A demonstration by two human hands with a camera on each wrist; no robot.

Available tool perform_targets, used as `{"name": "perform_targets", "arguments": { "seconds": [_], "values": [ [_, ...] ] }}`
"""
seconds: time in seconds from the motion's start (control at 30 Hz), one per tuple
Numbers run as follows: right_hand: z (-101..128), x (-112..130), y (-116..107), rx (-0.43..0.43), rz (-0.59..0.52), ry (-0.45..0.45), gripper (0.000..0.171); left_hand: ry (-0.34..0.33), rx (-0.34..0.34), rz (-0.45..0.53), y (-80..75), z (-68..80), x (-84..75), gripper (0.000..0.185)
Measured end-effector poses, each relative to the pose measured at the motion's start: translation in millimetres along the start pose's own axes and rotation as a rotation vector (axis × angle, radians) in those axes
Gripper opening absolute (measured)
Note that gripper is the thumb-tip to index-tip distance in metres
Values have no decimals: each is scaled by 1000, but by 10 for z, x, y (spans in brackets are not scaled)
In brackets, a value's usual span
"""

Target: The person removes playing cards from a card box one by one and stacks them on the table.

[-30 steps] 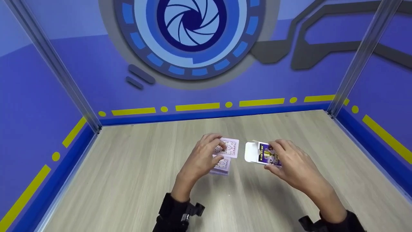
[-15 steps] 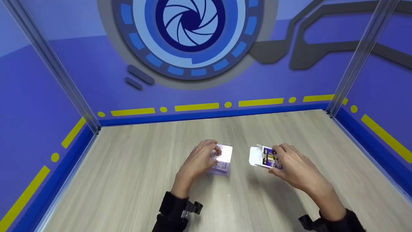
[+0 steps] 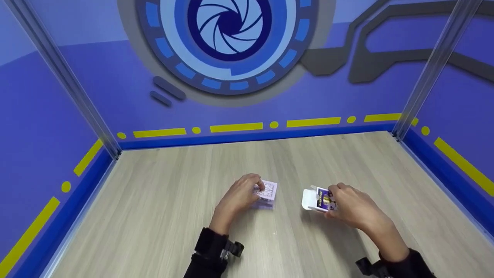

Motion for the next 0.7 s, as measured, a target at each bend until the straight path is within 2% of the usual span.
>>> {"name": "perform_targets", "arguments": {
  "seconds": [0.3,0.57,0.7],
  "values": [
    [-49,-33,162,50,-19,10,58,-39,-13,-18,110,-28,35,30],
    [-65,-23,237,84,-50,27,53,-90,12,-15,173,-18,90,30],
    [-69,-25,248,86,-49,25,53,-79,10,-21,199,-28,111,32]
  ]
}}
Point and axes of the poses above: each hand's wrist, its own z-axis away from the middle knuckle, its own y-axis out of the palm, x = y × z, the point moved 8 cm from there along -z, towards the middle knuckle, and after that the axes turned 9 degrees about -y, right-handed, at the moved point
